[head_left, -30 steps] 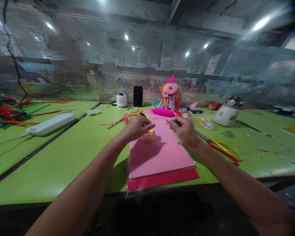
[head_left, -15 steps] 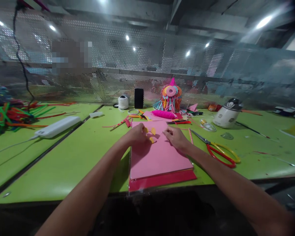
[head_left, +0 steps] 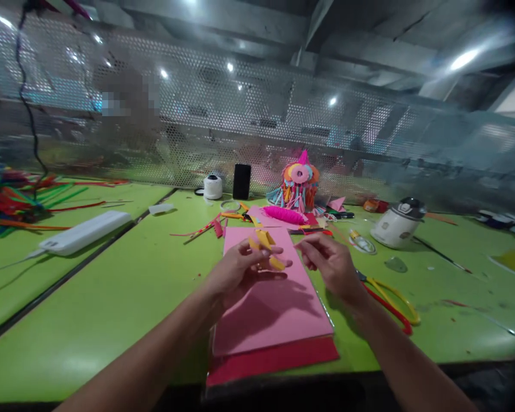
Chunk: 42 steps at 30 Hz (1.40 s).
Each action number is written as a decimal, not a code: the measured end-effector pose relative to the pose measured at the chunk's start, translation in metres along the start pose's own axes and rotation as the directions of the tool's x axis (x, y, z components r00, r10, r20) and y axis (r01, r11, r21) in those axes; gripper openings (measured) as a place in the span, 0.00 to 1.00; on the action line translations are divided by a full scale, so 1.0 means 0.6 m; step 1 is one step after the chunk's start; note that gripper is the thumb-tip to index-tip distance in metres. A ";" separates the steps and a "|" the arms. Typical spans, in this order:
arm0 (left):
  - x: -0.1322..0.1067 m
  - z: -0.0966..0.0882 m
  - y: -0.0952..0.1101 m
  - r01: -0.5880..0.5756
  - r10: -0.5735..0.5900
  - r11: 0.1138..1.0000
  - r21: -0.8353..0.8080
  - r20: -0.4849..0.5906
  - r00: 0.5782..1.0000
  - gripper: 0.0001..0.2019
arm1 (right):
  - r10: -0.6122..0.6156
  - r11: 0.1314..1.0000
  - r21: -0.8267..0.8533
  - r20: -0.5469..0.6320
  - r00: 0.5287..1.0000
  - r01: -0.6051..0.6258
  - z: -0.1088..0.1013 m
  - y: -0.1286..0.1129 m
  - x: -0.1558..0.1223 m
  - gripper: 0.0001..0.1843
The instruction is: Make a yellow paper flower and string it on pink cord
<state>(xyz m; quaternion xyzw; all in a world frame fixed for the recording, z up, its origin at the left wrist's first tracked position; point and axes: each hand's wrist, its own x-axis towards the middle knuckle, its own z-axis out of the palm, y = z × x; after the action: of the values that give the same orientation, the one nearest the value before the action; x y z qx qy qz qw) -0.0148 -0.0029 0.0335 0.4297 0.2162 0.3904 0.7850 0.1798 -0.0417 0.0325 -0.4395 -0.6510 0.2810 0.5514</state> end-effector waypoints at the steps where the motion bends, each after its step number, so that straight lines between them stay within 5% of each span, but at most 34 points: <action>1: -0.007 0.008 0.002 0.006 -0.006 1.000 -0.016 -0.002 1.000 0.09 | -0.013 1.000 -0.014 -0.003 1.000 0.013 -0.001 -0.007 -0.005 0.07; 10: -0.024 0.025 0.001 -0.012 0.010 0.994 -0.105 -0.017 1.000 0.08 | -0.309 0.873 -0.381 0.046 0.950 0.303 0.000 -0.043 -0.033 0.10; 15: -0.030 0.023 -0.002 -0.015 0.018 0.997 -0.076 0.040 0.999 0.11 | -0.384 0.791 -0.514 0.008 0.923 0.333 -0.012 -0.047 -0.038 0.11; 22: -0.042 0.027 -0.018 0.042 -0.042 0.999 -0.023 0.006 0.999 0.06 | -0.331 0.795 -0.500 0.118 0.936 0.344 -0.014 -0.054 -0.044 0.11; 28: -0.042 0.028 -0.024 0.019 -0.020 0.999 0.041 0.043 0.999 0.08 | -0.267 0.861 -0.427 0.085 0.960 0.278 0.002 -0.057 -0.039 0.08; 34: -0.046 0.025 -0.020 0.048 -0.078 0.968 0.248 0.112 0.991 0.10 | -0.312 0.798 -0.510 0.105 0.944 0.321 0.008 -0.047 -0.048 0.09; 42: -0.044 0.014 -0.016 0.013 -0.025 0.960 0.278 0.037 0.999 0.09 | -0.338 0.760 -0.543 0.140 0.931 0.358 -0.003 -0.057 -0.046 0.10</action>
<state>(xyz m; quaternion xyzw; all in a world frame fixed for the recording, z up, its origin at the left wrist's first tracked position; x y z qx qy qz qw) -0.0208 -0.0311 0.0298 0.5414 0.2571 0.3399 0.7248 0.1728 -0.0820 0.0491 -0.4482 -0.7835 -0.0222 0.4297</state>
